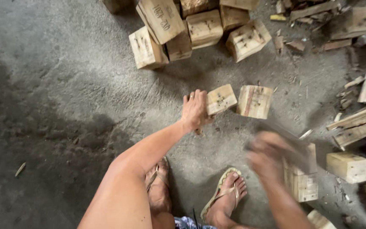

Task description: The person repeatedly picks up small wooden blocks from a pile, strikes them with a hammer, and arranges them into a rectangular stack on the floor. The person continues this process, adding more blocks to the stack throughout the clip.

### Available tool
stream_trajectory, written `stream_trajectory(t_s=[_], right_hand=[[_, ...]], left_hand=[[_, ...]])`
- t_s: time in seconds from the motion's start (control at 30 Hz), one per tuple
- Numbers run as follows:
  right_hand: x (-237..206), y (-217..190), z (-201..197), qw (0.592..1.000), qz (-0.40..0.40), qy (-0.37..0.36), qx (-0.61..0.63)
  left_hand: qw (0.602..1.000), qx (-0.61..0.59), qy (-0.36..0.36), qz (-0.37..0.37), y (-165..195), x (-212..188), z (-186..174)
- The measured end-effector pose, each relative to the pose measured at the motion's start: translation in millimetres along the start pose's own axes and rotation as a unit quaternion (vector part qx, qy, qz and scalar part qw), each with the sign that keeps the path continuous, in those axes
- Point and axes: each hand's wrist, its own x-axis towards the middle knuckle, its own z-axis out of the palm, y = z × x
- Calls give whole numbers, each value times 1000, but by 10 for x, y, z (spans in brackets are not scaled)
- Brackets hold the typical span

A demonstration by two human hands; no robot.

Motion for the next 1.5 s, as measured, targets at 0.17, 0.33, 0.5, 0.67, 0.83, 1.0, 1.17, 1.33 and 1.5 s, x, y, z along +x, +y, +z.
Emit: stream_trajectory(t_s=[0.17, 0.33, 0.5, 0.67, 0.83, 1.0, 1.17, 1.33, 1.5], right_hand=[[87, 200, 432, 997, 65, -39, 26], [-200, 272, -346, 990, -11, 90, 108], [-229, 129, -422, 922, -150, 236, 269], [93, 115, 320, 997, 58, -32, -32], [-55, 202, -183, 980, 173, 5, 100], [-89, -49, -602, 906, -154, 261, 296], [80, -188, -12, 999, -11, 43, 1], [126, 360, 348, 993, 107, 3, 42], [-699, 838, 347, 975, 207, -53, 65]], left_hand=[[1000, 16, -25, -10, 67, 66, -11], [999, 21, -26, 10, 77, 97, -76], [999, 9, -50, 0, 90, 82, -74], [995, 95, -3, 38, 108, 125, 0], [996, 62, 21, 57, 123, 147, 17], [999, 13, -32, 24, 112, 116, -73], [998, 24, -57, 4, 106, 128, -46], [951, 300, 7, 70, 141, 189, 12], [993, 63, -101, -4, 200, 145, -143]])
